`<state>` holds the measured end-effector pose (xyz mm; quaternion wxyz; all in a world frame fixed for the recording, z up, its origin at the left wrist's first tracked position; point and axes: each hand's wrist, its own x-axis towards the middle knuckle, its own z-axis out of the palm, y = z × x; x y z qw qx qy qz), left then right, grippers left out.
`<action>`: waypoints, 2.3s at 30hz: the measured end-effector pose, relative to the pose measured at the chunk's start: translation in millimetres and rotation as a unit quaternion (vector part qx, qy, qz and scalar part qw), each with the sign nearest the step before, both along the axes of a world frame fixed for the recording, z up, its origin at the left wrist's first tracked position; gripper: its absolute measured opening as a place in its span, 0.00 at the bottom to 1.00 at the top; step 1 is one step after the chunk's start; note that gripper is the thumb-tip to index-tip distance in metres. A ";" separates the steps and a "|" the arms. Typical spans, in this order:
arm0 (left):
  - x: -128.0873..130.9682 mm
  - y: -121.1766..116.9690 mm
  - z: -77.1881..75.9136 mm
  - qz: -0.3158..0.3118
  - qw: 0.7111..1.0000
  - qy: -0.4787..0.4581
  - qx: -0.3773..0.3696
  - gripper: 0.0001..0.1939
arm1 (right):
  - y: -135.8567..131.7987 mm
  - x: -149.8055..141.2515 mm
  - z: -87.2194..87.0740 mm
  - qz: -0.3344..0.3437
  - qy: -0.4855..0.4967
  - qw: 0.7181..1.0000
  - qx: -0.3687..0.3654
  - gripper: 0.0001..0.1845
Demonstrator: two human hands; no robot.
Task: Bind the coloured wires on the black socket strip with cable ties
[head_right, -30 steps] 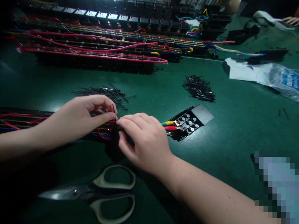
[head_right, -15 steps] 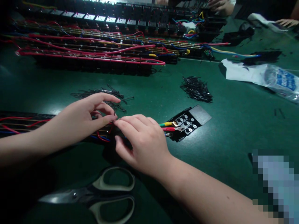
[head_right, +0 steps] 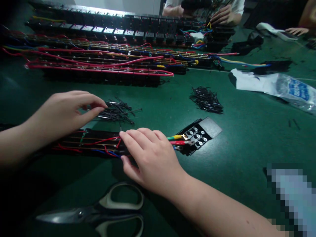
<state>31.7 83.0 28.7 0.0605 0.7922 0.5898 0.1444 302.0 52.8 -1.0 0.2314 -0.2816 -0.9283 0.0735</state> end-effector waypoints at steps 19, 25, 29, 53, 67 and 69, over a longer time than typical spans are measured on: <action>-0.2 6.9 -16.5 -0.025 0.996 0.033 -0.082 0.16 | 0.9 1.7 -3.4 -0.009 0.046 0.998 -0.040 0.11; 0.2 7.5 -15.2 -0.025 0.996 0.032 -0.083 0.16 | 1.8 1.0 -3.9 -0.005 0.040 0.998 -0.038 0.12; 0.0 9.0 -17.2 -0.024 0.996 0.032 -0.077 0.16 | 1.6 1.3 -4.6 -0.003 0.039 0.999 -0.030 0.12; 2.3 3.0 -12.7 -0.070 0.997 -0.013 0.002 0.13 | 2.4 1.2 -4.7 0.001 0.039 0.999 -0.023 0.12; 4.7 -1.9 -3.9 -0.032 0.994 -0.104 0.024 0.14 | 2.7 1.1 -4.5 0.002 0.036 0.999 -0.020 0.12; 5.1 -2.3 -3.5 -0.024 0.993 -0.115 0.019 0.14 | 2.6 1.1 -4.3 0.003 0.035 0.999 -0.020 0.12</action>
